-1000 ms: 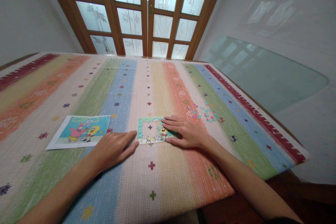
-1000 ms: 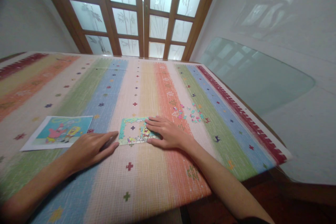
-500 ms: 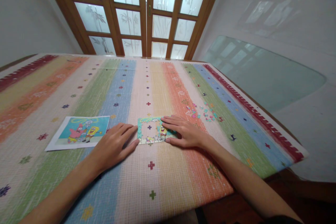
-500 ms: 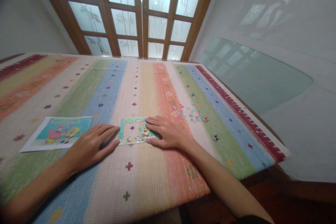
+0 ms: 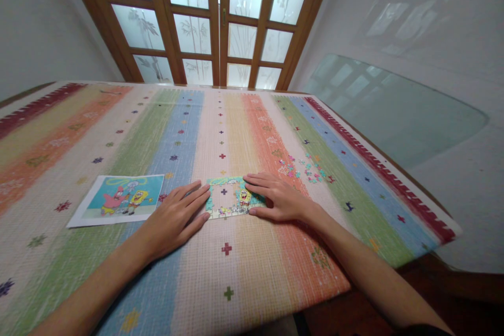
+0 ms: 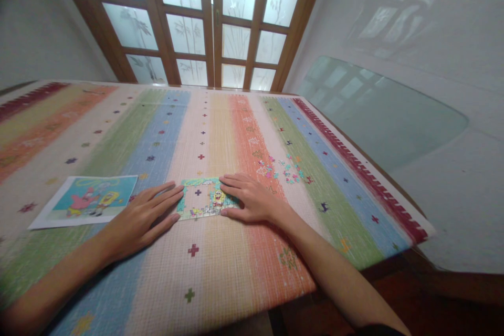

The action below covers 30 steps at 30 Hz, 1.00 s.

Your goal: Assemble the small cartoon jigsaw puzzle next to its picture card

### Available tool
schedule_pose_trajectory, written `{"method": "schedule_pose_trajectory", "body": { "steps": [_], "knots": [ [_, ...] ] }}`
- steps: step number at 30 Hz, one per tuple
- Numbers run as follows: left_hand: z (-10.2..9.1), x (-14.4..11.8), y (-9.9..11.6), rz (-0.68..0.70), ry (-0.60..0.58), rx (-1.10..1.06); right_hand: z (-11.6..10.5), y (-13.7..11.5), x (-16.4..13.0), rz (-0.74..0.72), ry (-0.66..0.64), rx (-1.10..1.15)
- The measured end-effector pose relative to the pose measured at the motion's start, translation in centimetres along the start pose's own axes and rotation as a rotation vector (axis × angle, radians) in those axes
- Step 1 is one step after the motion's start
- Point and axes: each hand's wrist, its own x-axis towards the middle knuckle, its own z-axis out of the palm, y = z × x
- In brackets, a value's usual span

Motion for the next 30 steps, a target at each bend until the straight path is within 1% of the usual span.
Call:
{"method": "schedule_pose_trajectory", "body": {
  "steps": [8, 14, 20, 24, 27, 30],
  "knots": [
    [-0.1, 0.0, 0.2, -0.004, 0.025, 0.015, -0.4, -0.1, 0.0, -0.008, -0.015, -0.007],
    [-0.1, -0.1, 0.1, 0.015, 0.032, 0.031, -1.0, -0.3, 0.2, -0.003, -0.056, 0.012],
    [0.0, -0.1, 0.1, 0.003, 0.022, -0.008, -0.8, -0.1, 0.1, 0.023, -0.03, 0.026],
    [-0.1, 0.0, 0.1, -0.013, 0.007, -0.01, -0.7, 0.0, 0.2, 0.043, 0.027, 0.049],
    [0.0, -0.1, 0.0, -0.004, 0.008, 0.002, -1.4, 0.7, 0.2, 0.074, 0.133, 0.014],
    [0.1, -0.1, -0.2, 0.015, 0.028, 0.004, -2.7, 2.5, -0.3, 0.221, 0.272, -0.118]
  ]
}}
